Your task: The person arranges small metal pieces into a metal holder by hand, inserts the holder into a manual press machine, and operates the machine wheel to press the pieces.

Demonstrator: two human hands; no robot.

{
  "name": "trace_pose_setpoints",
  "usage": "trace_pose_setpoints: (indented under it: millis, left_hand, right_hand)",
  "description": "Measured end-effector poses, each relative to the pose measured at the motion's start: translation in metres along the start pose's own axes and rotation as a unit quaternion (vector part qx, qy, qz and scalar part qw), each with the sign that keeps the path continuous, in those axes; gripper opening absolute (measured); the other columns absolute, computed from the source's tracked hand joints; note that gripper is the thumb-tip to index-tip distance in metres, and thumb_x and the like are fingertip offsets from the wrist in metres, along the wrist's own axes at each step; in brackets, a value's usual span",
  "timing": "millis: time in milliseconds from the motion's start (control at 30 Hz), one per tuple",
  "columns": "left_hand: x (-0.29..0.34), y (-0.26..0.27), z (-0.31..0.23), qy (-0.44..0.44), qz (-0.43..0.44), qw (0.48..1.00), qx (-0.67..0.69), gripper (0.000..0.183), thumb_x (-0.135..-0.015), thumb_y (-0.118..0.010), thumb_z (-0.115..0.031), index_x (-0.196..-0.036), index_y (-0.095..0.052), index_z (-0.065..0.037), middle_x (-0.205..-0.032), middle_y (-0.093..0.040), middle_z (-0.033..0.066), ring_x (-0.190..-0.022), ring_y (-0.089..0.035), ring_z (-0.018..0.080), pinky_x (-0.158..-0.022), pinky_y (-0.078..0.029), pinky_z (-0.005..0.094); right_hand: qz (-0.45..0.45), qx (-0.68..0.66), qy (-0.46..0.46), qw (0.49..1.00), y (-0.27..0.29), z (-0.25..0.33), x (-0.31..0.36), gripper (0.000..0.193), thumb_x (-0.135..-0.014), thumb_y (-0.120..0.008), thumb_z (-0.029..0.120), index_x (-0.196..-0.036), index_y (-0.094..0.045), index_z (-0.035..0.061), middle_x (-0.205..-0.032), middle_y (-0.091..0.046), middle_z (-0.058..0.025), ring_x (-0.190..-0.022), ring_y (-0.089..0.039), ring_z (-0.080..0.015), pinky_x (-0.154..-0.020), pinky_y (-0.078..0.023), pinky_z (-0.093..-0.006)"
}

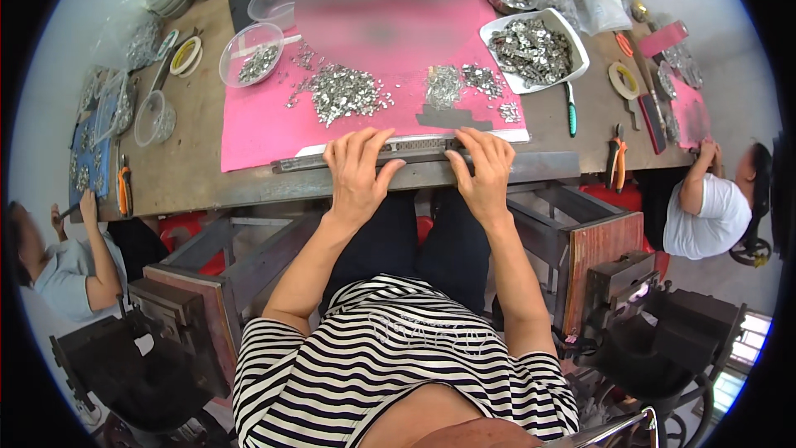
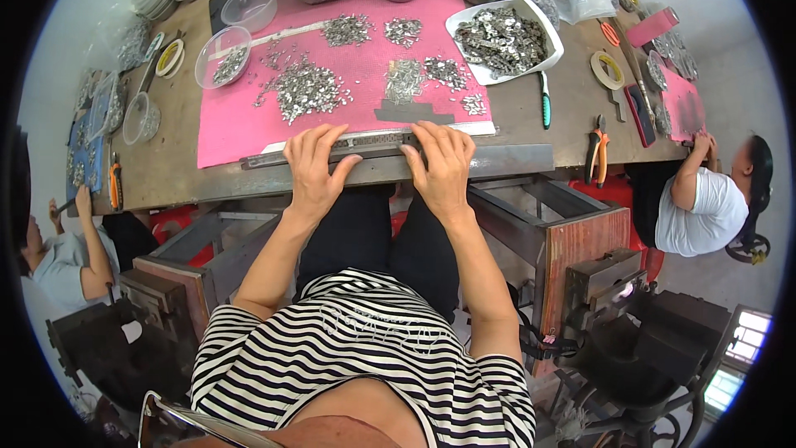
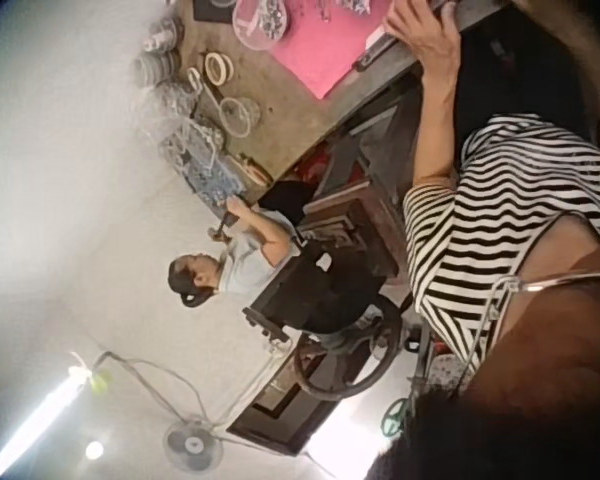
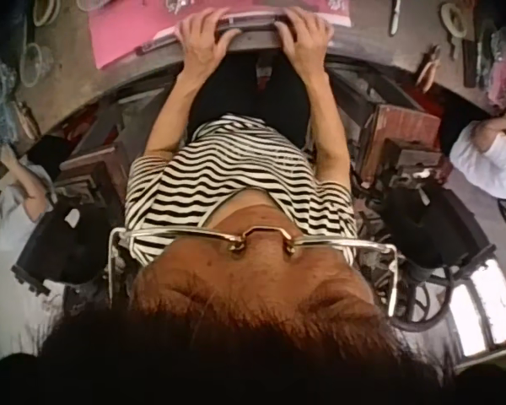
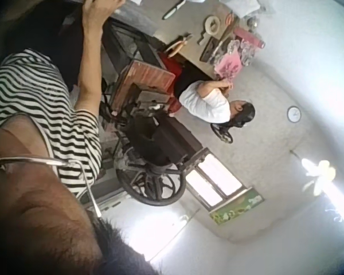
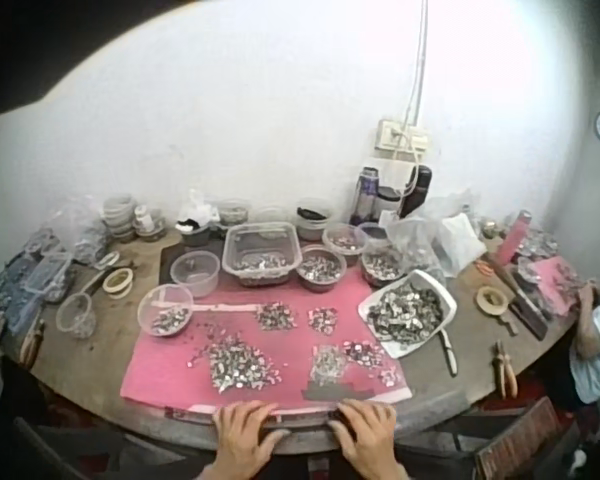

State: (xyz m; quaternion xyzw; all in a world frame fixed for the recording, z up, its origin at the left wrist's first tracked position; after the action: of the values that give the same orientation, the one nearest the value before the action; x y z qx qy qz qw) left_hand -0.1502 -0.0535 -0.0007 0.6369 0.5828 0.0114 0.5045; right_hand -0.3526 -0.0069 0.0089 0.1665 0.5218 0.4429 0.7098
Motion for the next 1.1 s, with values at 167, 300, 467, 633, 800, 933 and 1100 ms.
trace_pose_setpoints:
  millis: [167,300,467,633,800,933,1100]
  left_hand:
    - [0.006,-0.007,0.009,0.010,-0.012,1.000,0.000,0.055,-0.080,-0.084,-0.030,-0.127,-0.064,-0.008,-0.117,-0.065,0.0064,-0.109,-0.056,0.0260,-0.101,-0.032,0.0445]
    - [0.006,-0.009,0.010,-0.002,-0.014,1.000,0.004,0.056,-0.079,-0.085,-0.028,-0.127,-0.064,-0.009,-0.116,-0.065,0.0062,-0.108,-0.056,0.0264,-0.101,-0.033,0.0440]
    - [0.007,-0.007,0.011,-0.005,-0.017,1.000,0.004,0.056,-0.077,-0.086,-0.026,-0.126,-0.064,-0.008,-0.114,-0.065,0.0062,-0.107,-0.056,0.0268,-0.101,-0.033,0.0437]
    - [0.005,-0.010,0.007,-0.010,-0.013,1.000,0.014,0.053,-0.077,-0.086,-0.026,-0.123,-0.066,-0.008,-0.114,-0.065,0.0060,-0.107,-0.056,0.0267,-0.101,-0.033,0.0436]
    - [0.006,-0.007,0.010,-0.003,-0.020,1.000,0.004,0.050,-0.077,-0.086,-0.026,-0.120,-0.068,-0.009,-0.112,-0.065,0.0056,-0.106,-0.057,0.0265,-0.100,-0.033,0.0431]
    - [-0.010,-0.002,-0.003,-0.005,0.006,1.000,0.013,0.040,-0.079,-0.084,-0.022,-0.115,-0.070,-0.011,-0.107,-0.065,0.0049,-0.104,-0.057,0.0252,-0.099,-0.033,0.0435]
    - [-0.063,-0.033,-0.032,-0.085,0.017,0.995,0.040,0.013,-0.086,-0.075,-0.017,-0.098,-0.072,-0.013,-0.095,-0.065,0.0001,-0.099,-0.058,0.0204,-0.101,-0.032,0.0469]
  right_hand:
    - [0.048,0.006,0.133,0.990,-0.017,0.008,-0.019,0.017,-0.082,-0.073,0.003,-0.098,-0.068,0.0048,-0.097,-0.068,-0.0062,-0.094,-0.064,-0.0220,-0.099,-0.042,-0.0438]
    - [0.093,0.020,0.231,0.968,-0.016,0.013,-0.029,0.017,-0.082,-0.068,0.002,-0.099,-0.065,0.0039,-0.091,-0.063,-0.0073,-0.087,-0.062,-0.0254,-0.097,-0.044,-0.0449]
    - [-0.022,0.088,0.201,0.975,0.034,-0.036,-0.083,0.020,-0.079,-0.073,0.003,-0.097,-0.065,0.0079,-0.094,-0.066,-0.0071,-0.090,-0.063,-0.0272,-0.090,-0.043,-0.0441]
    - [-0.059,0.315,0.016,0.947,0.083,-0.163,-0.120,0.012,-0.088,-0.072,0.014,-0.098,-0.069,0.0082,-0.099,-0.068,-0.0078,-0.095,-0.063,-0.0263,-0.089,-0.041,-0.0434]
    - [0.032,0.136,-0.005,0.990,0.033,-0.117,-0.079,0.006,-0.088,-0.072,0.014,-0.092,-0.071,0.0095,-0.091,-0.064,-0.0069,-0.092,-0.062,-0.0272,-0.085,-0.042,-0.0433]
    - [0.042,0.033,-0.021,0.998,0.006,-0.084,-0.053,0.009,-0.085,-0.075,0.013,-0.089,-0.069,0.0086,-0.090,-0.062,-0.0059,-0.092,-0.058,-0.0270,-0.082,-0.041,-0.0412]
    - [0.059,0.059,-0.042,0.996,-0.010,-0.090,-0.052,0.011,-0.085,-0.075,0.013,-0.090,-0.068,0.0070,-0.090,-0.062,-0.0068,-0.091,-0.057,-0.0277,-0.082,-0.041,-0.0419]
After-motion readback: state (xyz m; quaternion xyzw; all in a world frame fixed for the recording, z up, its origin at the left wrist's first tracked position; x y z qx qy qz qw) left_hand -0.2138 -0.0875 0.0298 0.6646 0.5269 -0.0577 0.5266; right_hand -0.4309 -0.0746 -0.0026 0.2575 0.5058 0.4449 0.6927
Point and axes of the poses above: each hand's wrist, its own x-axis away from the middle knuckle, its own y-axis out of the back of the hand, z = x × y, the point moved 7 cm from there along -x, towards the middle knuckle
